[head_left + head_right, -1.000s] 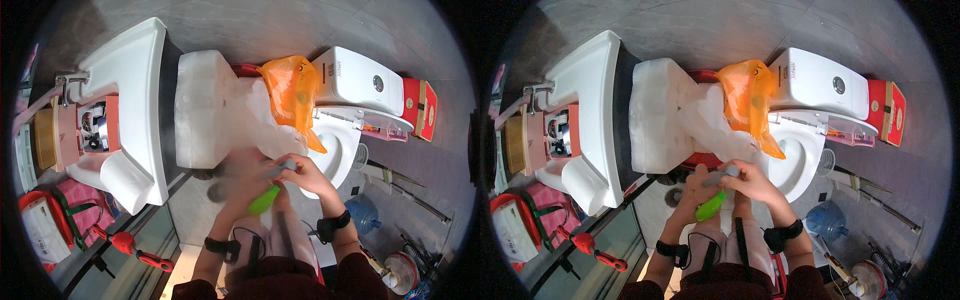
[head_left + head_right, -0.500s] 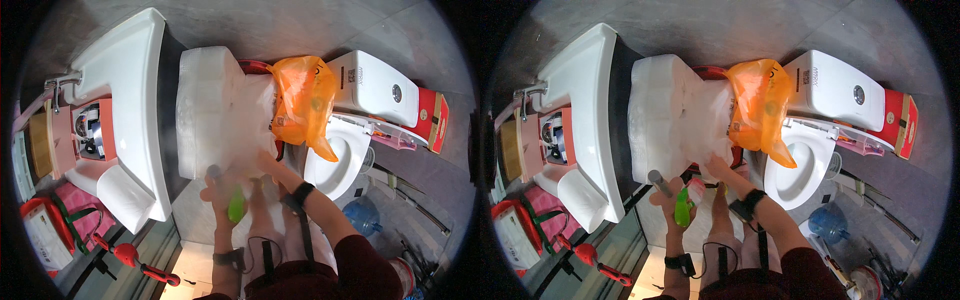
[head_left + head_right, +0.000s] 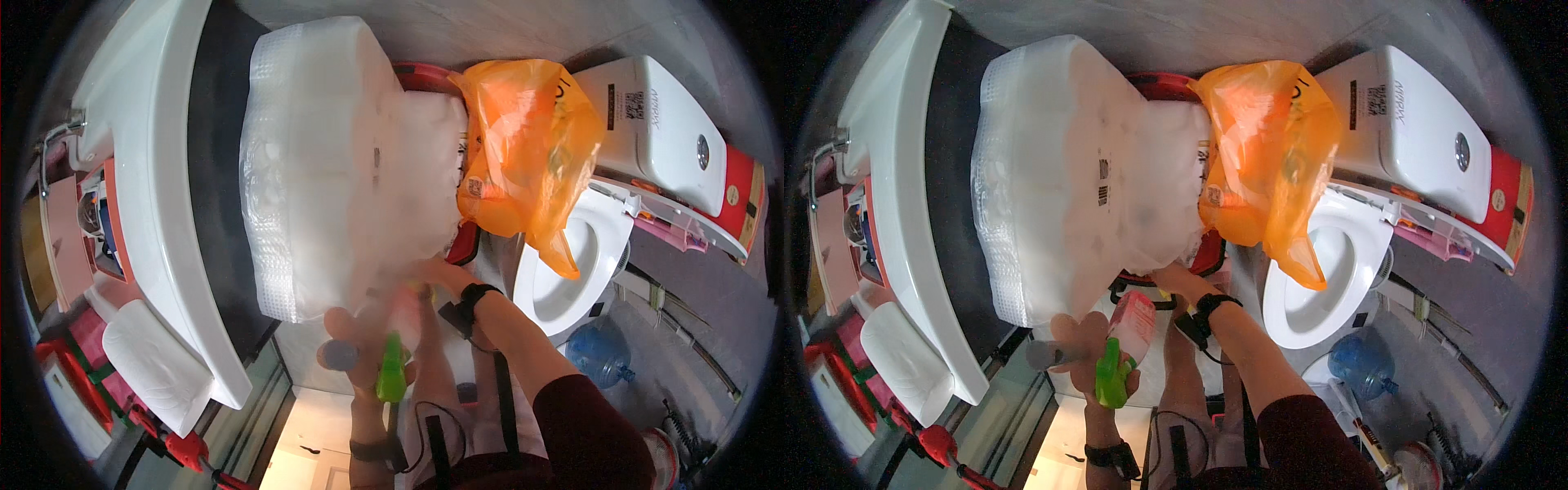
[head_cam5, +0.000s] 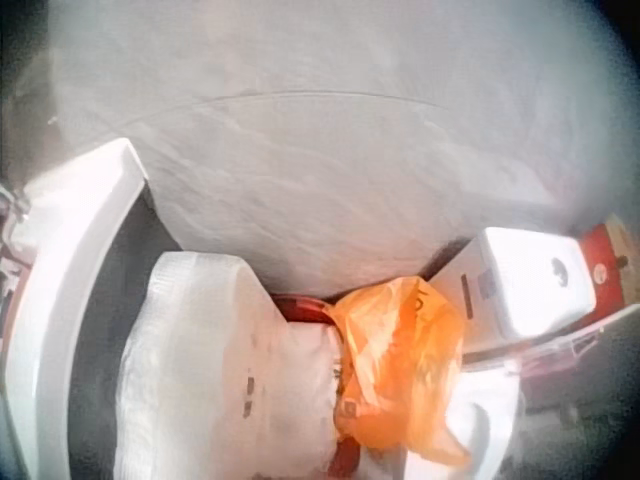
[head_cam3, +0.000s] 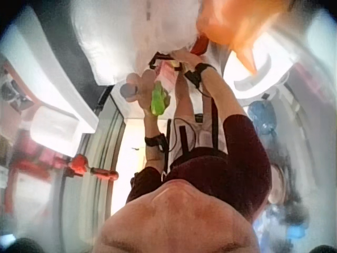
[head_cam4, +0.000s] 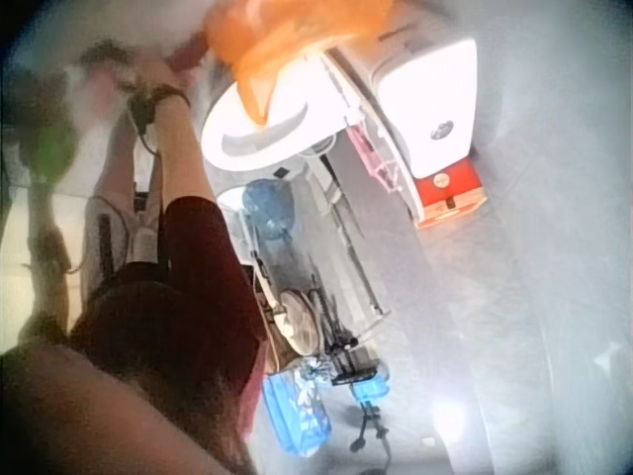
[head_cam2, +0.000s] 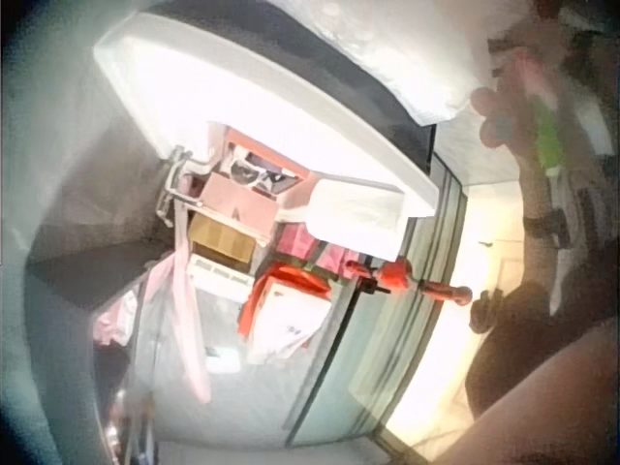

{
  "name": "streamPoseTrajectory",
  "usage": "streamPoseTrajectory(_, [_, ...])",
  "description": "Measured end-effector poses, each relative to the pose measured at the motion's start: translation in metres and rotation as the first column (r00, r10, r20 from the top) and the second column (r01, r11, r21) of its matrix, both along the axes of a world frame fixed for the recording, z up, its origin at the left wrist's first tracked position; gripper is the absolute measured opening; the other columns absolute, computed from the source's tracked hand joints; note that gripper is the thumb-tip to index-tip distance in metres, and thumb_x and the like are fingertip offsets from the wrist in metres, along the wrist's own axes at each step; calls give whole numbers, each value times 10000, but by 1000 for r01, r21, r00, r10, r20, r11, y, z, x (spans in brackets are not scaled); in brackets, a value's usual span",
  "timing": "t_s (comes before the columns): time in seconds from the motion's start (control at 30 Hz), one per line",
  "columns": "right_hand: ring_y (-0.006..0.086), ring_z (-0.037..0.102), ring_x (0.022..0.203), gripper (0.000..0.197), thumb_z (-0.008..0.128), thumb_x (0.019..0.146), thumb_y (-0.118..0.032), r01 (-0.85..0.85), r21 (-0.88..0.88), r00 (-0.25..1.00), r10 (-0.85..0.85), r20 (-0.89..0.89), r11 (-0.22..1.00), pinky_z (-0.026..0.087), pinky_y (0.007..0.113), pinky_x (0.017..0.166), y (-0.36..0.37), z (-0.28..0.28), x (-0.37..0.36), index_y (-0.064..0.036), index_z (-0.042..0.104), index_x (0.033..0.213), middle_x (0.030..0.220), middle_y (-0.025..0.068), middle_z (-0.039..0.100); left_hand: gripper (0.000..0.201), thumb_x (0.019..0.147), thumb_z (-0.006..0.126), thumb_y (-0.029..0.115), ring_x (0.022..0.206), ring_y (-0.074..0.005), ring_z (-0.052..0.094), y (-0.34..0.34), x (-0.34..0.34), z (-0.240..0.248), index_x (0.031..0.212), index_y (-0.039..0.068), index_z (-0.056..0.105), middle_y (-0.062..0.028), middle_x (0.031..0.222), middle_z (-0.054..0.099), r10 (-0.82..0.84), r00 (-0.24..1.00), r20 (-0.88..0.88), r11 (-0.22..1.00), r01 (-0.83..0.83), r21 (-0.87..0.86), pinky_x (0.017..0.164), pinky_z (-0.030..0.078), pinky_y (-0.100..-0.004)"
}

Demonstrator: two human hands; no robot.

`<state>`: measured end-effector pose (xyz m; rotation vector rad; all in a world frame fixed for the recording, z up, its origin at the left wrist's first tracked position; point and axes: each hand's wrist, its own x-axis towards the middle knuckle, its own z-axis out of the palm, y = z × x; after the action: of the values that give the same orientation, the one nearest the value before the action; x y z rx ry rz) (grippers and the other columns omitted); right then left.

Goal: Cleaning the toilet bowl using a brush and spray cleaner.

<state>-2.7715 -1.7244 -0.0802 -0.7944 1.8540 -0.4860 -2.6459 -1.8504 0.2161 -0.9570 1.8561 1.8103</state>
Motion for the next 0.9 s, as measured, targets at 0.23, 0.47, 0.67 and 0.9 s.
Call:
streamPoseTrajectory(0.23, [361,496,1076,367,600,795,-227,77,61,997,-78,23,995,411,453,911,16,111,4,-29,577,1103,1127,193,549,509,719,723,146,934,-152,534,8,-13,38,1160,62,483,-10,993,546,-54,941,-334,983,-9,-183,852,419,-291])
streamPoseTrajectory(0.47, [240,467,1166,568,709,778,-138,975,224,-97,-919,383,-10,386,351,975,105,230,-41,-17,425,1255,1160,117,534,547,731,745,145,951,-145,523,12,-22,65,1186,38,462,-21,1005,539,69,962,-263,997,-57,53,862,406,-279])
streamPoseTrajectory(0.67, [217,467,1167,576,662,847,-158,948,-254,-47,-876,481,-191,385,319,977,129,177,-102,-22,359,1318,1251,97,488,585,739,735,230,981,-154,531,10,-6,55,1223,53,458,-4,1023,557,123,992,0,969,-120,214,905,385,-308])
streamPoseTrajectory(0.9, [239,508,1133,365,495,890,-148,745,-26,-426,-506,750,-666,418,360,967,79,210,-157,-30,452,1233,1206,113,528,601,742,712,300,1076,-154,511,4,10,38,1244,84,462,5,1071,572,44,999,21,988,-47,150,1001,301,-335])
